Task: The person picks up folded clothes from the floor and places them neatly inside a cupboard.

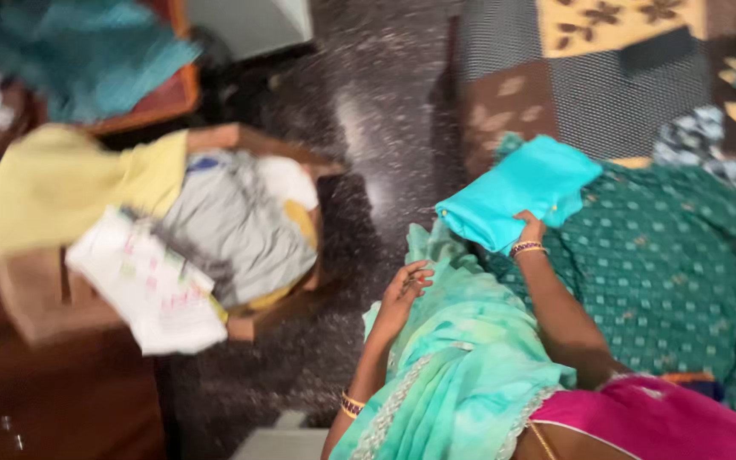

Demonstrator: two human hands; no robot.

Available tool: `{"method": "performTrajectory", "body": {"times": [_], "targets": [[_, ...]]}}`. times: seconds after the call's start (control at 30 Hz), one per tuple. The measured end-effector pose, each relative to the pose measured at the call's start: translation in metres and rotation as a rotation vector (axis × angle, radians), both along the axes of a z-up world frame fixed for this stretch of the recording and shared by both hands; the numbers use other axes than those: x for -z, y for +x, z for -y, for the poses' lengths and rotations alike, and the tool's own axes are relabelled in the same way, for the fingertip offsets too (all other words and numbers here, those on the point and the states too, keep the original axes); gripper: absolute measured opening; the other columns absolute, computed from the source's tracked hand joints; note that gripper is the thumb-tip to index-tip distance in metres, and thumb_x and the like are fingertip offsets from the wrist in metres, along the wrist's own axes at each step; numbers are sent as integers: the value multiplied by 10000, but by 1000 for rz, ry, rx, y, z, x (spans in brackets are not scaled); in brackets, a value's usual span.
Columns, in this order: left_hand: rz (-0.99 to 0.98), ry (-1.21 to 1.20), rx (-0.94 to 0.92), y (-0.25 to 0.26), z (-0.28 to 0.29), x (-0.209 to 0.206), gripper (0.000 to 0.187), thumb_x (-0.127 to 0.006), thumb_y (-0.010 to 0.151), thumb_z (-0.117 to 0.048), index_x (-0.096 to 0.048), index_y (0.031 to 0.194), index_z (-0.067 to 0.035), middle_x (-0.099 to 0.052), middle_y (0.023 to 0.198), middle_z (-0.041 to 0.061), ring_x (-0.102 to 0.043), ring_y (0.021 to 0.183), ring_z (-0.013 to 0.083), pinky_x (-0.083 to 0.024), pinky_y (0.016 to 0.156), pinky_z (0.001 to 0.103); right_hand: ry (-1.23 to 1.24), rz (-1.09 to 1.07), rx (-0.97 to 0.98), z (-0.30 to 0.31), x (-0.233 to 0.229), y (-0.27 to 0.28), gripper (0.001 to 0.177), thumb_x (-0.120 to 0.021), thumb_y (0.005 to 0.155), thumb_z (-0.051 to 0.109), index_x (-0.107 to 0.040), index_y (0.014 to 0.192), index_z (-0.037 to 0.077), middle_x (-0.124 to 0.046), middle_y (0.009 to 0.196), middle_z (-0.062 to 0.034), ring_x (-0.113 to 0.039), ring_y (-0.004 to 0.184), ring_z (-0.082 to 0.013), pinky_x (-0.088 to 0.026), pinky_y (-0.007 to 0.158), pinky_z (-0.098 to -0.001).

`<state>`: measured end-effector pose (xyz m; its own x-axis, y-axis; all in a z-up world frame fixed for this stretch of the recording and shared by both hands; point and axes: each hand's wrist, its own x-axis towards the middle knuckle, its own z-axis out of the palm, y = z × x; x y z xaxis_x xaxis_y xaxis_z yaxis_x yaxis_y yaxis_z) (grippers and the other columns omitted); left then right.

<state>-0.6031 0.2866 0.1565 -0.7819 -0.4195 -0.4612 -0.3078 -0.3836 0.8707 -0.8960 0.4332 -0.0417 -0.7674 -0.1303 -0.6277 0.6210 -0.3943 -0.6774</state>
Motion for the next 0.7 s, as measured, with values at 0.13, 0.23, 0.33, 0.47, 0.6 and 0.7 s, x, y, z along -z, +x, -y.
{"method": "performTrajectory", "body": {"times": [0.13,0.23,0.33,0.47,0.6,0.7], "targets": [[-36,-20,-155,56,-6,33,404,-524,1049,-220,-529,1429,-85,-670,1318,96,-667,1153,198,-503,943,328,-125,149,-213,43,-21,50,412,-634,651,47,-615,1057,-20,-664,1086,-189,-665,1002,-396,-568,965,-547],[-58,-39,-281,107,-17,54,412,-519,1047,-216,-517,1436,-81,-659,1316,105,-663,1142,197,-516,943,336,-266,324,-413,70,-34,90,556,-593,639,66,-585,1192,2,-667,1180,-186,-651,1091,-415,-533,1009,-582],[-44,-33,-454,161,-25,69,413,-511,1055,-227,-515,1438,-74,-652,1319,104,-654,1134,195,-528,959,345,-293,298,-549,94,-43,135,694,-560,642,63,-528,1334,26,-645,1279,-172,-621,1185,-424,-504,1055,-612],[10,52,-723,226,-34,79,412,-508,1065,-265,-523,1433,-80,-659,1315,95,-659,1131,210,-531,959,358,-330,279,-796,124,-75,200,672,-574,705,36,-510,1372,-15,-617,1309,-181,-607,1215,-417,-498,1099,-601],[-105,233,-995,271,-35,105,425,-485,1043,-302,-524,1418,-107,-663,1288,90,-663,1123,222,-527,927,369,-468,306,-1104,155,-151,266,703,-562,716,10,-478,1414,-28,-597,1329,-184,-615,1220,-404,-498,1105,-572],[-241,317,-1160,297,-38,124,440,-483,1041,-317,-516,1424,-103,-654,1299,95,-656,1133,229,-523,935,378,-583,332,-1317,177,-206,315,725,-566,722,-3,-461,1438,-33,-585,1327,-197,-617,1201,-404,-506,1085,-563]]}}
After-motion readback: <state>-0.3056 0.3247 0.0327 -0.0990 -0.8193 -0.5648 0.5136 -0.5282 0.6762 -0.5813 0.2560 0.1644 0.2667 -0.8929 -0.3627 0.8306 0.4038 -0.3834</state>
